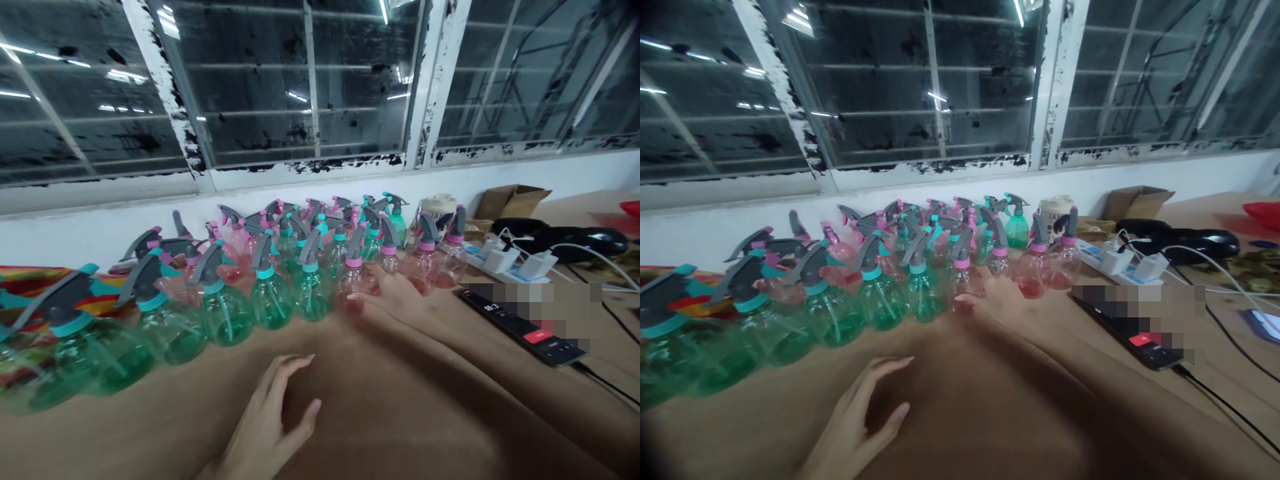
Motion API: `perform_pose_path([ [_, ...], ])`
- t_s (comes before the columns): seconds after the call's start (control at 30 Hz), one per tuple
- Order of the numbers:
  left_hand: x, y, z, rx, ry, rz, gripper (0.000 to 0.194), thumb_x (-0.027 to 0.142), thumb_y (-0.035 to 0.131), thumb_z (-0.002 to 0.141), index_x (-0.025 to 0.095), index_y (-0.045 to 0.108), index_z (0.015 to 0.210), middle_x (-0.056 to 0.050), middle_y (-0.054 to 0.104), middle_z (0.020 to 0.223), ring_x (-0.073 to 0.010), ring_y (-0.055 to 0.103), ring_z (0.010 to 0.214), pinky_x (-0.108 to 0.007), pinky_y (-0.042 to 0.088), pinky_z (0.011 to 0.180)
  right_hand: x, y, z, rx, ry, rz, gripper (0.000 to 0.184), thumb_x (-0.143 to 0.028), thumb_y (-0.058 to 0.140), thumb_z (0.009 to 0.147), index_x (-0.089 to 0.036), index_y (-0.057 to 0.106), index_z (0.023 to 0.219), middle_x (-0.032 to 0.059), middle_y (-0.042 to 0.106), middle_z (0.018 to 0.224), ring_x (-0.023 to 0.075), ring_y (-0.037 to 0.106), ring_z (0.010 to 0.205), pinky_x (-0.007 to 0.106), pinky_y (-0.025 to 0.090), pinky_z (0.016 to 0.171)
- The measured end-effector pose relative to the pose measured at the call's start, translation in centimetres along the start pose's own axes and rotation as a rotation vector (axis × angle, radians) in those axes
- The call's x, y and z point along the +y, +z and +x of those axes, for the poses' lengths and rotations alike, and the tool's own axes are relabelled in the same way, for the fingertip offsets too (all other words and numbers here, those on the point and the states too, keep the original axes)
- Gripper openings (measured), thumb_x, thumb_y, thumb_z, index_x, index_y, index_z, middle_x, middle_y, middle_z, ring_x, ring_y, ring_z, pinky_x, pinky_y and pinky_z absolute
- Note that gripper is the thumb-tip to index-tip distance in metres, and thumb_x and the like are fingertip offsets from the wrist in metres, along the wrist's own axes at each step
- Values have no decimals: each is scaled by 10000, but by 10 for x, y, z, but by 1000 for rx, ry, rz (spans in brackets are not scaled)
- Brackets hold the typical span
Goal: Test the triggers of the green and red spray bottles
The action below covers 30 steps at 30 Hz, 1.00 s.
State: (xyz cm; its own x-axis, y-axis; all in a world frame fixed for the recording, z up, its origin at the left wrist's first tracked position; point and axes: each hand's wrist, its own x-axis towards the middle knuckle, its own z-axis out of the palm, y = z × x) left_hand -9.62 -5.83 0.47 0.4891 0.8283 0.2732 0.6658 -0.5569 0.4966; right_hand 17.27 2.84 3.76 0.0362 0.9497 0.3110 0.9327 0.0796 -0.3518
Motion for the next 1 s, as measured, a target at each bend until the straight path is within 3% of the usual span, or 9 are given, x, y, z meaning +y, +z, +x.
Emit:
perform_pose_path([
  [0.17, 0, 1, 2, 19, -16, 17, 401, 217, 493, 841, 311, 356, 1206, -65, 538, 1207, -279, 521, 1134, -518, 427, 940, 0, 6, 1, 70, -38, 34, 672, -607, 539, 737, -200, 460, 1266, 149, 658, 1037, 338, 643, 873, 446, 502, 672],
  [0.27, -3, 1, 1, 18, -22, 54, 409, 226, 502, 828, 312, 368, 1205, -53, 557, 1200, -273, 544, 1114, -500, 453, 925, 4, 1, -7, 117, -65, 70, 644, -580, 548, 748, -229, 449, 1279, 110, 671, 1003, 298, 656, 803, 403, 499, 628],
  [0.4, -8, 4, 0, 36, -28, 77, 412, 254, 512, 827, 321, 372, 1208, -37, 563, 1211, -257, 551, 1115, -472, 466, 925, 24, -17, -15, 227, -61, 124, 409, -518, 485, 820, -225, 583, 1088, 59, 688, 868, 229, 651, 709, 336, 478, 606],
  [0.53, -10, 5, 0, 43, -41, 64, 377, 267, 500, 842, 320, 377, 1195, -41, 578, 1194, -253, 561, 1103, -470, 470, 915, 52, -29, -3, 345, 11, 154, 452, -536, 489, 811, -167, 590, 1051, 104, 690, 931, 220, 641, 653, 347, 473, 609],
  [0.67, -10, 4, 0, 47, -47, 55, 370, 271, 502, 842, 332, 384, 1187, -30, 590, 1170, -244, 578, 1074, -463, 483, 897, 62, -20, 18, 333, 20, 185, 529, -572, 537, 765, -176, 571, 1114, 108, 680, 1036, 253, 659, 792, 343, 480, 654],
  [0.8, -10, 4, 1, 43, -44, 61, 381, 271, 514, 835, 316, 390, 1193, -47, 590, 1160, -253, 582, 1061, -467, 478, 895, 60, -9, 29, 312, 28, 187, 483, -566, 529, 769, -166, 609, 1029, 107, 698, 957, 272, 660, 778, 352, 473, 642],
  [1.0, -6, 4, 1, 5, -87, 4, 357, 253, 493, 848, 328, 374, 1176, -36, 574, 1156, -242, 567, 1062, -475, 457, 898, 62, -16, 11, 302, 18, 155, 474, -579, 515, 773, -167, 594, 993, 117, 681, 953, 272, 644, 756, 358, 462, 615],
])
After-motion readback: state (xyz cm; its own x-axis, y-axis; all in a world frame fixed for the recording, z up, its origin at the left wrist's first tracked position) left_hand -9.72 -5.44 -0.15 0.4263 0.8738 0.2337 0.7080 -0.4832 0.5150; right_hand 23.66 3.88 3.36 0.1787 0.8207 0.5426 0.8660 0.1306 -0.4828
